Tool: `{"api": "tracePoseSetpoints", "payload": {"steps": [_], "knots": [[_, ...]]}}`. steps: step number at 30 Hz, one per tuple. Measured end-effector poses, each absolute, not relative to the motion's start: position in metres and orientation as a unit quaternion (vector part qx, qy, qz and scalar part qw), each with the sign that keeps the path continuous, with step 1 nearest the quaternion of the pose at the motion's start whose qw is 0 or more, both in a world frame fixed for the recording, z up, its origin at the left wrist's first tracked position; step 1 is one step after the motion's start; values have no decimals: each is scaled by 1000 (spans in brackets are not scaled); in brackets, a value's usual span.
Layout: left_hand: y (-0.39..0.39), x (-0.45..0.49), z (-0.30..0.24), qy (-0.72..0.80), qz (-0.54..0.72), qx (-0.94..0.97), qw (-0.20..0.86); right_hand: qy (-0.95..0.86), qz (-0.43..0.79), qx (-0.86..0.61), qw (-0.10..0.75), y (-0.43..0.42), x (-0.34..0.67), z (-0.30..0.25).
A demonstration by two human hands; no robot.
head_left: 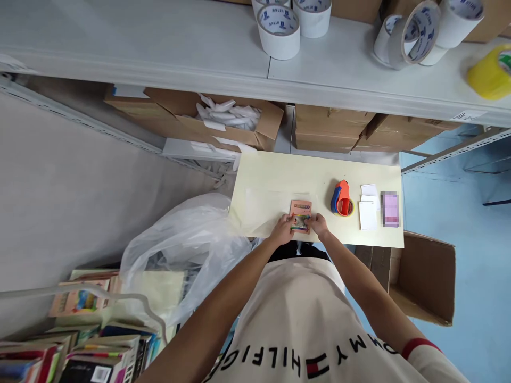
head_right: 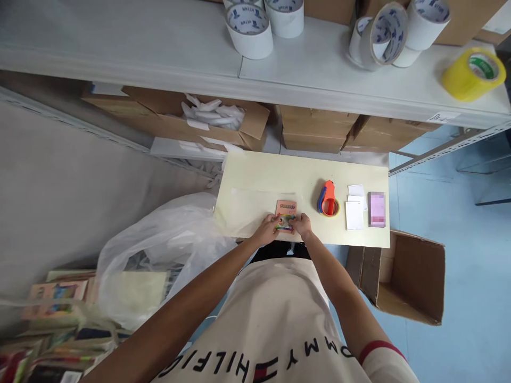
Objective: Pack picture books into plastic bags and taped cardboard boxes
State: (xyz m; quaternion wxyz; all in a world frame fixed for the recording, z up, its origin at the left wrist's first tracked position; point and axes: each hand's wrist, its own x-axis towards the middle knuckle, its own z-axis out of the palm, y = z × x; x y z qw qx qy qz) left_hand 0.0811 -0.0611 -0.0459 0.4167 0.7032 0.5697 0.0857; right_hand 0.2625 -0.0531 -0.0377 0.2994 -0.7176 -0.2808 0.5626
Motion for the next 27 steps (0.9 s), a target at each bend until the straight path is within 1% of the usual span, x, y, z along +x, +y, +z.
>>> {"api": "tracePoseSetpoints", "payload": {"steps": [5, 10, 13, 16, 18, 20, 23, 27], "knots": [[-63, 79, -45, 528, 95, 714, 450, -307, 508, -750, 293, -62, 259, -26], [-68, 104, -42, 491, 115, 709, 493, -318, 431, -787, 305, -72, 279, -6], [-71, 126, -34, 476, 166, 677, 536, -323, 384, -808, 307, -77, 292, 8], [-70, 142, -20, 439, 238, 614, 611, -334, 365, -814, 305, -80, 290, 20], [-66, 146, -10, 425, 277, 552, 662, -348, 374, -805, 302, -79, 281, 24], [-61, 143, -2, 427, 310, 496, 689, -369, 407, -775, 312, -77, 267, 25], [-55, 127, 2, 454, 343, 434, 698, -394, 474, -715, 331, -75, 247, 19], [-47, 100, -2, 501, 347, 399, 685, -398, 517, -693, 308, -68, 228, 0]]}}
